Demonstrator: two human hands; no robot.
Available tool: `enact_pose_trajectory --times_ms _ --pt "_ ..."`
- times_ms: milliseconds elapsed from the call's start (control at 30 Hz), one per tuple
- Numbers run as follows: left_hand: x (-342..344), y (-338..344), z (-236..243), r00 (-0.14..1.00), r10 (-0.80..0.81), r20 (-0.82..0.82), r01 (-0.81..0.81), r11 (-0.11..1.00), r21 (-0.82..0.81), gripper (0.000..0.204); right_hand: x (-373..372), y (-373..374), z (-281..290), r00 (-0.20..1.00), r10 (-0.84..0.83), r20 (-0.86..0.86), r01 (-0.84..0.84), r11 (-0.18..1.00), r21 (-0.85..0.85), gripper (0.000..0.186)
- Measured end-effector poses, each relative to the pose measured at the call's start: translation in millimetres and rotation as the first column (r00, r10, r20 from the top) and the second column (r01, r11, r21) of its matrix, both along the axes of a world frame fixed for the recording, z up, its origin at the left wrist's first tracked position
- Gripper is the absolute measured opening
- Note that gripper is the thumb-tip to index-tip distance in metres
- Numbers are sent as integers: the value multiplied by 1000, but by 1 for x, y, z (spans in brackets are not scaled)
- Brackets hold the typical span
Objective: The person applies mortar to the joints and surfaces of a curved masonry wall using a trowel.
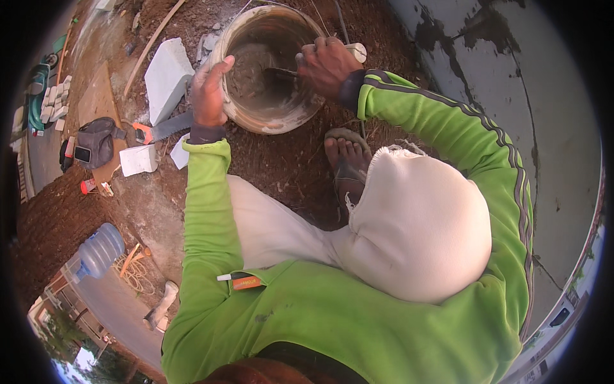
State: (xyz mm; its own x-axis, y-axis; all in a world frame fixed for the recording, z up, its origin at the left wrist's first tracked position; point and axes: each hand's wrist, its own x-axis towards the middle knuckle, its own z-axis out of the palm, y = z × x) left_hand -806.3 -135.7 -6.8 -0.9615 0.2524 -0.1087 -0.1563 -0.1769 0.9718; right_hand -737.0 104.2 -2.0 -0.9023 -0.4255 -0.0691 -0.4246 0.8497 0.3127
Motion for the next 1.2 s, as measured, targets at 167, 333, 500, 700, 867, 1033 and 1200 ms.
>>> enact_pose_trajectory --times_ms 167,333,500,700,867,1033,1200 --pt "1 7 0 998 1 -63 -5 998 -62 30 12 1 -5 976 22 216 55 938 -343 26" --pt "8 9 7 997 63 -40 -63 998 5 43 37 3 -25 873 -115 474 426 655 -625 28" --pt "4 9 2 989 145 14 -145 989 -27 49 63 0 -25 901 -93 424 430 320 -844 40" --pt "3 -9 9 986 122 111 -137 981 140 50 82 41 6 942 -133 307 311 11 -950 45" --pt "-3 -8 2 998 41 46 -45 995 84 39 129 118 74 813 -571 110 257 183 -949 38" --pt "1 -7 15 1000 9 12 -9 1000 -1 39 167 174 113 620 -773 -130 355 426 -832 33" --pt "-2 -15 17 999 33 17 -34 999 7 41 153 196 164 525 -838 147 424 108 -899 34"
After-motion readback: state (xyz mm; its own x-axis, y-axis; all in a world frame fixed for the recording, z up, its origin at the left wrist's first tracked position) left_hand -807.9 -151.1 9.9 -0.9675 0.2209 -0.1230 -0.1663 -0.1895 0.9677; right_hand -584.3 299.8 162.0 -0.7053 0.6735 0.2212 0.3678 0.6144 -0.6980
